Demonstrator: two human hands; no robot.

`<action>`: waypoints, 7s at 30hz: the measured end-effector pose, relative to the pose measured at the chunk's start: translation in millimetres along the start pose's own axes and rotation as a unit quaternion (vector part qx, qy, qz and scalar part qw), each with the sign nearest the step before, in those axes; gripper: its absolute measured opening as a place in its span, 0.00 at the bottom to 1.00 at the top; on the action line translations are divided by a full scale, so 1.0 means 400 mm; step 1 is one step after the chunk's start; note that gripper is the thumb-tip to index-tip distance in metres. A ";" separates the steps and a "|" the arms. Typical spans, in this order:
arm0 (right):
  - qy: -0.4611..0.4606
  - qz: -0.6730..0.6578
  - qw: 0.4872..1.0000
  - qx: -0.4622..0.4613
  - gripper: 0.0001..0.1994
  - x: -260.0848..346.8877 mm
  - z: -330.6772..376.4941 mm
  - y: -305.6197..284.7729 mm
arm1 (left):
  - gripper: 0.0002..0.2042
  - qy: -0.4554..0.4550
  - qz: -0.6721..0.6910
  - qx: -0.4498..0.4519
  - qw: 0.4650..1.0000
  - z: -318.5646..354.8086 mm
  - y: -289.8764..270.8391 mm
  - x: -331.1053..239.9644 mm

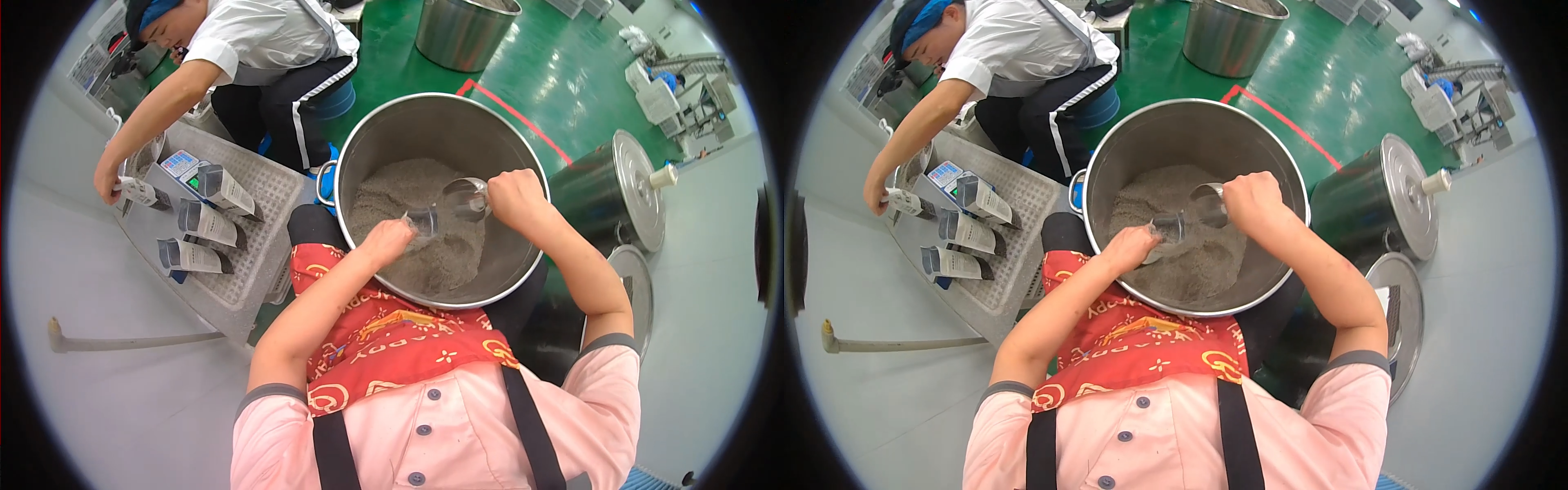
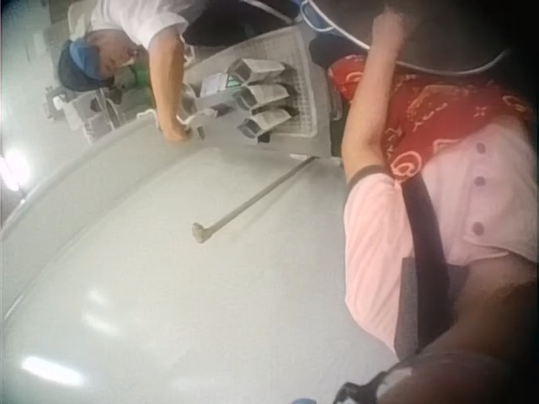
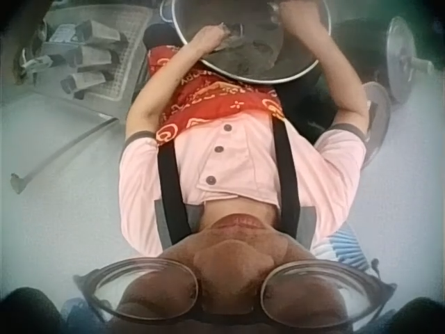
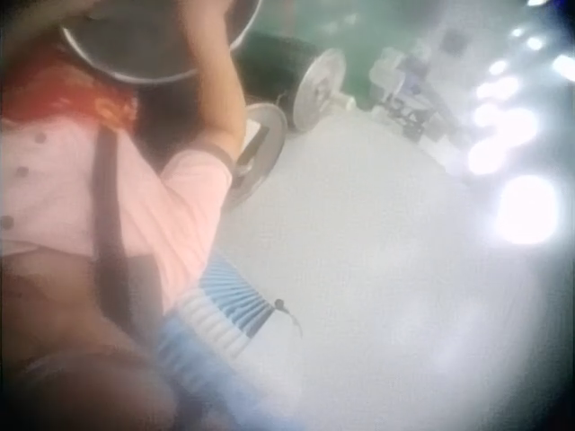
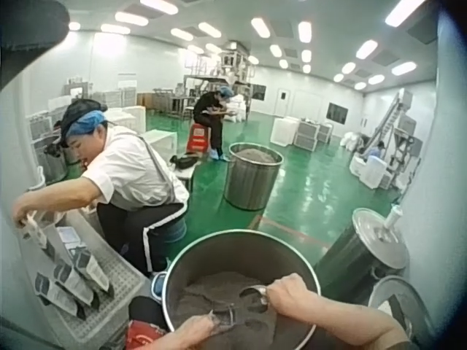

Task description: Packaging a gray powder from a large bin into individual pouches using a scoop and scale.

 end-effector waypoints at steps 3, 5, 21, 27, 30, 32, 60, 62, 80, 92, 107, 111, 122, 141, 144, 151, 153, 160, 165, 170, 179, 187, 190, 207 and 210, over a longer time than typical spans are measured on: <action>0.014 0.002 0.998 0.062 0.04 -0.019 -0.017 0.180 | 0.05 -0.020 -0.053 0.041 0.998 -0.003 -0.016 -0.007; 0.031 -0.018 0.996 0.083 0.04 -0.019 -0.032 0.320 | 0.04 -0.002 -0.061 0.048 0.997 -0.002 -0.013 -0.011; -0.075 -0.025 0.963 0.259 0.14 0.149 -0.053 0.816 | 0.04 0.062 -0.173 0.080 0.980 -0.012 -0.034 -0.043; -0.153 -0.138 0.946 0.252 0.13 0.172 -0.046 0.788 | 0.04 0.041 -0.177 0.071 0.981 -0.004 -0.030 -0.027; -0.114 -0.260 0.922 0.263 0.13 0.142 -0.050 0.737 | 0.04 0.028 -0.174 0.066 0.982 0.007 -0.031 -0.011; -0.105 -0.339 0.885 0.301 0.12 0.105 -0.046 0.717 | 0.04 0.023 -0.174 0.064 0.982 0.008 -0.033 -0.010; -0.101 -0.034 0.968 -0.229 0.02 0.047 0.096 0.014 | 0.04 0.026 -0.139 0.015 0.990 0.017 0.012 0.002; -0.077 -0.039 0.971 -0.222 0.02 0.020 0.096 0.025 | 0.04 0.025 -0.141 0.015 0.990 0.019 0.016 0.005; -0.126 -0.388 0.909 0.079 0.14 0.131 -0.132 0.365 | 0.03 0.115 -0.120 0.084 0.983 0.018 -0.024 -0.091; -0.042 -0.745 0.664 -0.049 0.24 0.033 -0.124 0.371 | 0.02 0.136 -0.099 0.066 0.984 0.055 -0.124 -0.189; -0.166 -0.493 0.810 0.270 0.20 0.403 -0.102 0.716 | 0.12 0.043 -0.056 -0.157 0.985 0.240 -0.600 -0.282; -0.032 -0.526 0.821 0.218 0.18 0.308 -0.070 0.672 | 0.09 -0.040 -0.081 -0.214 0.973 0.320 -0.680 -0.287; 0.009 -0.513 0.831 0.214 0.18 0.269 -0.055 0.631 | 0.04 -0.417 -0.118 -0.302 0.849 0.643 -0.693 -0.123; 0.023 -0.504 0.843 0.186 0.18 0.255 -0.048 0.664 | 0.05 -0.530 -0.261 -0.362 0.721 0.902 -0.500 0.273; 0.028 -0.512 0.836 0.195 0.17 0.266 -0.052 0.651 | 0.08 -0.531 -0.258 -0.365 0.720 0.897 -0.518 0.262; 0.041 -0.502 0.850 0.153 0.16 0.239 -0.079 0.634 | 0.05 -0.466 -0.157 -0.437 0.753 0.644 -0.574 0.085; 0.050 -0.513 0.845 0.144 0.15 0.221 -0.085 0.618 | 0.04 -0.413 -0.110 -0.386 0.818 0.534 -0.533 0.039; -0.024 -0.511 0.858 0.044 0.17 0.231 -0.094 0.759 | 0.21 -0.115 0.018 -0.157 0.981 0.156 -0.268 -0.102; -0.025 -0.487 0.862 0.137 0.20 0.255 -0.059 0.755 | 0.26 -0.155 0.054 0.103 0.981 0.056 0.053 -0.075; 0.066 -0.538 0.814 0.208 0.13 0.236 -0.054 0.683 | 0.23 -0.122 -0.049 0.277 0.952 0.054 0.219 -0.027; 0.056 -0.492 0.846 0.196 0.17 0.232 -0.070 0.663 | 0.24 -0.095 -0.020 0.067 0.993 0.050 0.126 -0.039; 0.038 -0.480 0.849 0.220 0.19 0.243 -0.056 0.684 | 0.16 -0.161 0.025 0.168 0.972 0.056 0.140 -0.043; 0.030 -0.478 0.853 0.208 0.19 0.246 -0.058 0.687 | 0.15 -0.164 0.036 0.167 0.972 0.058 0.135 -0.045; 0.030 -0.436 0.895 -0.088 0.19 0.224 -0.068 0.675 | 0.19 -0.155 0.019 0.181 0.971 0.033 0.100 -0.056; 0.019 -0.468 0.883 0.009 0.19 0.233 -0.071 0.683 | 0.13 -0.228 0.044 0.301 0.925 0.040 0.104 -0.051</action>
Point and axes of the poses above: each hand's wrist, its own z-axis away from the middle knuckle, its own y-axis out of the palm, x = y × z, the point moved 4 cm from there along -z, towards the middle knuckle, and after that the axes turned 8 degrees about -y, right-handed, at the moved point
